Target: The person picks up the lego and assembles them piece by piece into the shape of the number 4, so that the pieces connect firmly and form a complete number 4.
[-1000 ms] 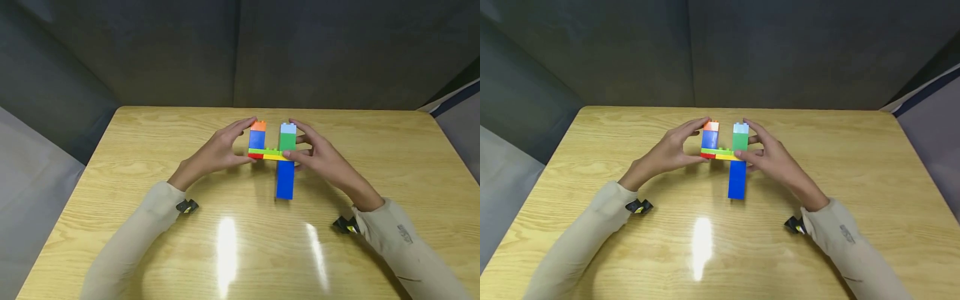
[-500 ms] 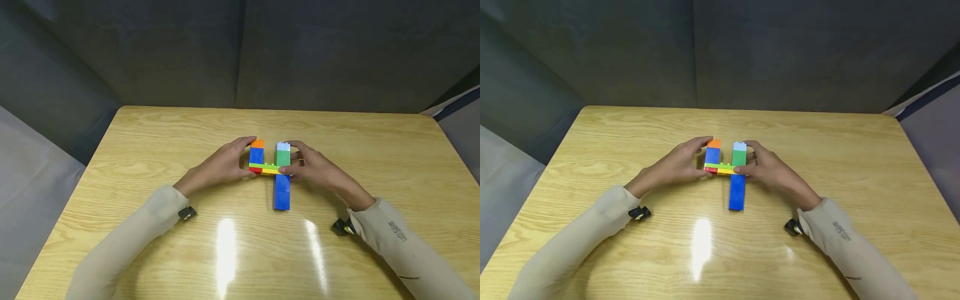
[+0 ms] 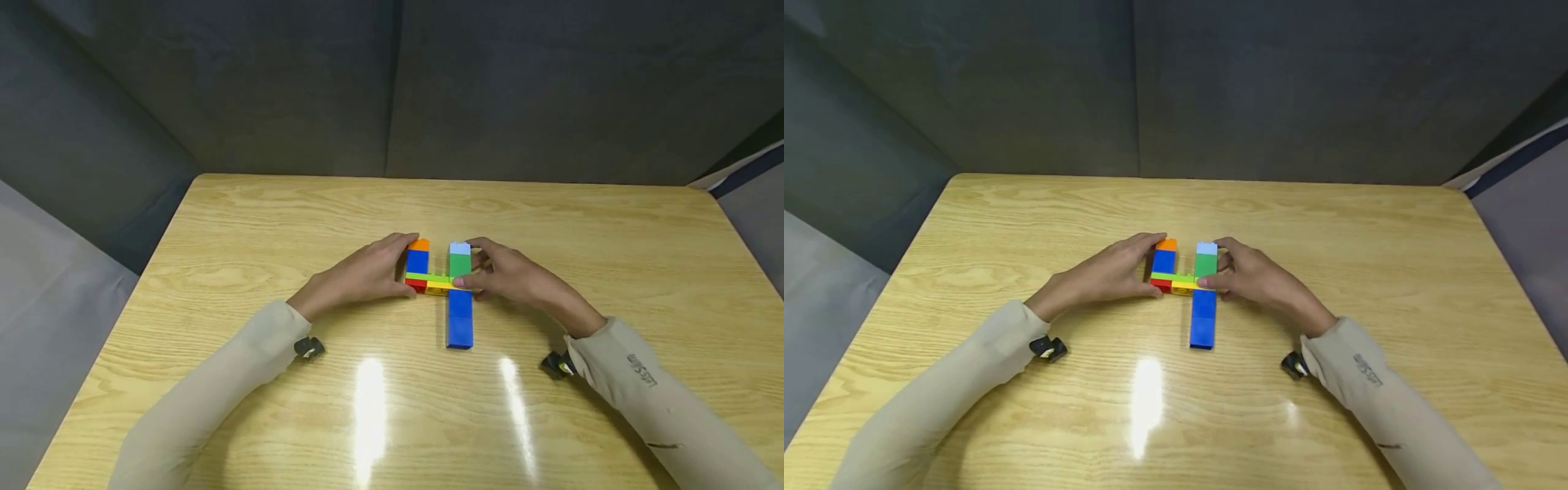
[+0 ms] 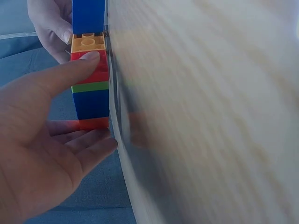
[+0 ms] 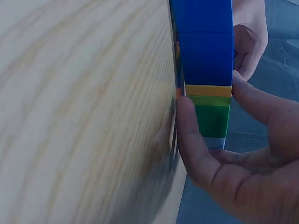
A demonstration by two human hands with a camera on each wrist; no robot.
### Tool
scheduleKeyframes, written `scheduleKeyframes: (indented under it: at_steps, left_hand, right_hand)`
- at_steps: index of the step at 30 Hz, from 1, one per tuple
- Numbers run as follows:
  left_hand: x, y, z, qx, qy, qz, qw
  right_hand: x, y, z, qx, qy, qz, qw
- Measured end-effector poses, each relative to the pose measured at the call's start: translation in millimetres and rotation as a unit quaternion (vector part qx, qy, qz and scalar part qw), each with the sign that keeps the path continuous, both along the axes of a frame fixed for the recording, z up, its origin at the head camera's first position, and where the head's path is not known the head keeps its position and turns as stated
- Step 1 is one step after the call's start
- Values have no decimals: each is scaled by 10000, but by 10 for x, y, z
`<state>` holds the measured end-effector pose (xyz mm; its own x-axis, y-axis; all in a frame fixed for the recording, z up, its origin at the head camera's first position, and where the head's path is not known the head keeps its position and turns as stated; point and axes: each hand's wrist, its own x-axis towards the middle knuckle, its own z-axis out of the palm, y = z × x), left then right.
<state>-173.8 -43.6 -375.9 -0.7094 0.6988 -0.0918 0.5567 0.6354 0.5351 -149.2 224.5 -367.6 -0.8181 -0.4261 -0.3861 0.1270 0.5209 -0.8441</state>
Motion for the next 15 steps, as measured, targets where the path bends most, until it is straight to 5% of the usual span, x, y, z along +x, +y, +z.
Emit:
scheduleKeyframes:
  at_steps: [15]
  left_hand:
    - [-5, -6, 13, -429, -364, -85, 9984]
  right_hand:
    - [21, 17, -9, 386, 474, 125, 9981]
